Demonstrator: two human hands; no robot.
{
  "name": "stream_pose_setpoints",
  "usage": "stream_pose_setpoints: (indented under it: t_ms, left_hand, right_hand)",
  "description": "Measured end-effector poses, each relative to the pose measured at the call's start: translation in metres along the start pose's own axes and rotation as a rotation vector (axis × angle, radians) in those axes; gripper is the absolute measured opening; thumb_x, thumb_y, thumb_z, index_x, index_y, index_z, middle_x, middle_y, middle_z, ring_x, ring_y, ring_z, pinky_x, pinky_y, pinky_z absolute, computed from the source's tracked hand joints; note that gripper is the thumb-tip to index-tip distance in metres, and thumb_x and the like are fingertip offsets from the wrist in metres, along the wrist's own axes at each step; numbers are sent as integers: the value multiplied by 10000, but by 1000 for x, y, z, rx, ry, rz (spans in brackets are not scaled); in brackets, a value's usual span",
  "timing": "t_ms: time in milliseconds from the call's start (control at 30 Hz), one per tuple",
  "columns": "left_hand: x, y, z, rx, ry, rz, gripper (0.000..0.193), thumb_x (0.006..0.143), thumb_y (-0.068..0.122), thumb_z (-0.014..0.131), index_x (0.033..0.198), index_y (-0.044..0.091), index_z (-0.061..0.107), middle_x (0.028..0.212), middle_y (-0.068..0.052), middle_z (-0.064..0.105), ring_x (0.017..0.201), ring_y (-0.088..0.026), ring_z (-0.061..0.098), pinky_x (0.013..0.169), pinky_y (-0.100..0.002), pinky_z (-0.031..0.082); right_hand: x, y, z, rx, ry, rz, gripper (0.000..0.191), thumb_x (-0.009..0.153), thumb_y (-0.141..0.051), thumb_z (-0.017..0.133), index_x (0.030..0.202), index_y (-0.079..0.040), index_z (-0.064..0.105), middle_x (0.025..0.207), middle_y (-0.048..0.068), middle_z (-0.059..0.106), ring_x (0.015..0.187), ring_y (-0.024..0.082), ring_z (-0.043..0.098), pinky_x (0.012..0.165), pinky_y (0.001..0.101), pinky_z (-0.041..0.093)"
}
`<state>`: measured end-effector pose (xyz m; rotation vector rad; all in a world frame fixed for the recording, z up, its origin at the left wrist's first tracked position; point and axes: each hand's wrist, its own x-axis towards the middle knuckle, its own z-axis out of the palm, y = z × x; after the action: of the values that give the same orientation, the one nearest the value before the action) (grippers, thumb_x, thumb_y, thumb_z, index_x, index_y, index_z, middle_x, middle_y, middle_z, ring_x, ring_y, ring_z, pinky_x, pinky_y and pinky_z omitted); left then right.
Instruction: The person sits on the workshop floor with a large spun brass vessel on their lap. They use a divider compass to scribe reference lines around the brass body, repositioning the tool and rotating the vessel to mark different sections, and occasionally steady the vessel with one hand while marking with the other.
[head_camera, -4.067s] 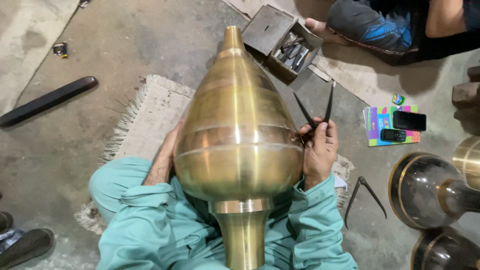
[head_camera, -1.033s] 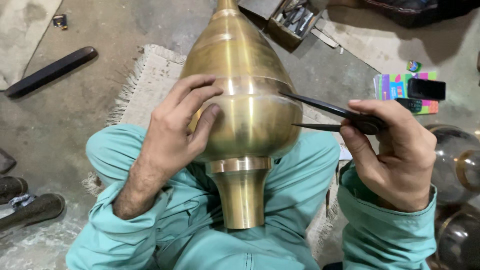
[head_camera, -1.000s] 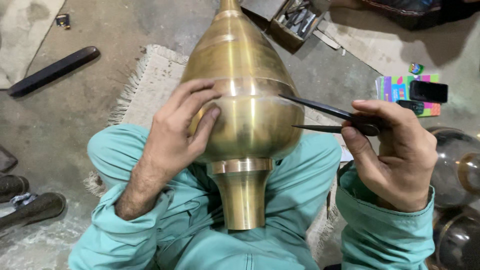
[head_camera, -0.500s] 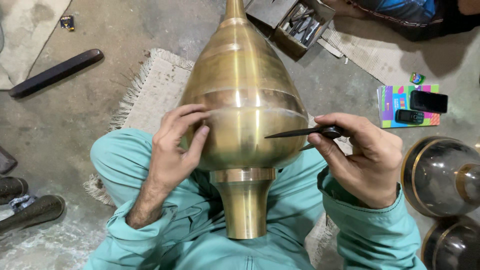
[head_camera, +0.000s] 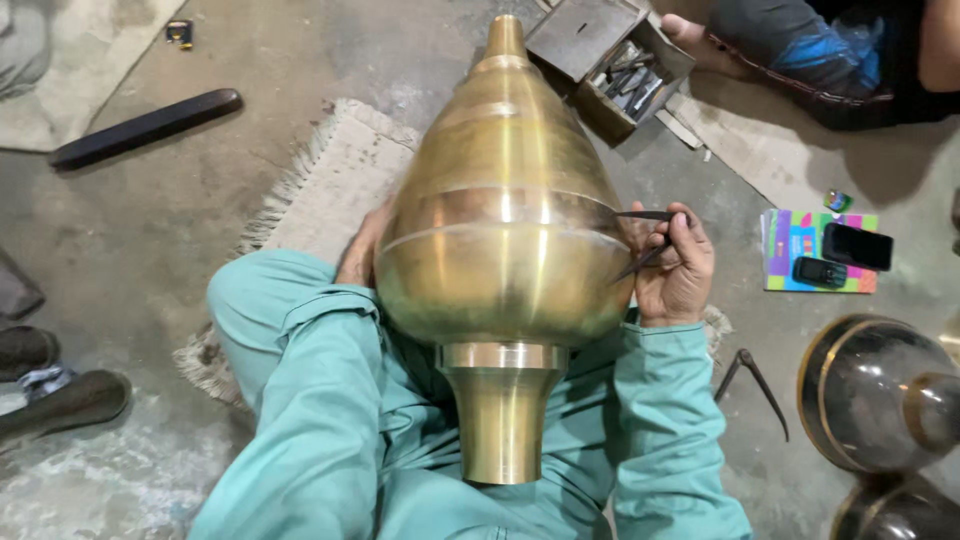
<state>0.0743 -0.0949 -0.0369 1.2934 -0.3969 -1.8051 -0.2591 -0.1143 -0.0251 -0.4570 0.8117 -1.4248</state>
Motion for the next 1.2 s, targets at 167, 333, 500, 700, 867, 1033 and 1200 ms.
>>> stream_pose_setpoints:
  t_ms: [167, 333, 500, 700, 867, 1033, 1200]
  left_hand:
    - [7, 13, 25, -126, -171, -123, 682, 996, 584, 427, 1442, 89, 571, 1356, -71, 651, 1206, -197, 605, 993, -362, 505]
    - [8, 10, 26, -3, 0, -118, 805, 955, 691, 325, 1520, 144, 497, 1479, -51, 593, 1348, -214, 569, 1109, -369, 468]
    - [23, 18, 26, -15, -98, -265, 994, 944, 791, 170, 1504, 41, 502, 1491, -143, 600, 1350, -263, 579, 1103, -363, 471]
    - [35, 18, 24, 367, -75, -28, 730, 1003, 623, 325, 1466, 105, 547, 1470, -100, 612, 1278, -184, 605, 1061, -337, 488]
    - [19, 9, 25, 609, 106, 395, 443, 1093, 370, 512, 1342, 36, 661, 1292, -108, 703, 1150, -180, 646, 991, -320, 528]
    - [-42, 7, 63, 1021, 108, 1096, 197, 1058, 35, 694, 1247, -10, 668, 1323, -169, 672, 1219, -259, 681, 1017, -357, 592]
    - [-94, 11, 124, 1063, -519, 910, 275, 983, 154, 721, 1232, 57, 655, 1133, -97, 750, 950, -205, 779, 818, -333, 643]
  right_hand:
    - [2, 0, 4, 250, 116, -5, 128, 1019, -100, 656, 1104, -7, 668, 809, 32, 639, 678, 115, 628, 1206, 540, 457]
    - [7, -6, 6, 378, 72, -20, 133, 1018, -120, 643, 1098, -17, 665, 836, 23, 624, 687, 98, 624, 1206, 564, 461]
    - [13, 11, -35, 567, 189, 8, 165, 1048, -159, 639, 1078, 3, 641, 895, 36, 627, 758, 118, 636, 1153, 477, 508]
    - [-6, 36, -75, 816, 243, 58, 142, 1139, -140, 622, 1185, -18, 676, 995, 48, 654, 838, 133, 637, 924, 297, 521]
    - [-21, -28, -80, 514, 152, -17, 143, 1056, -149, 568, 1112, -60, 664, 902, 23, 702, 720, 106, 636, 1145, 662, 488]
    - [-72, -94, -23, -509, -177, -341, 110, 1057, 1, 673, 1165, 0, 655, 896, 62, 716, 779, 145, 704, 1160, 586, 550]
    - [-101, -102, 36, -1223, -434, -668, 259, 942, 29, 808, 1166, 26, 678, 1075, 152, 751, 964, 233, 777, 897, 318, 616]
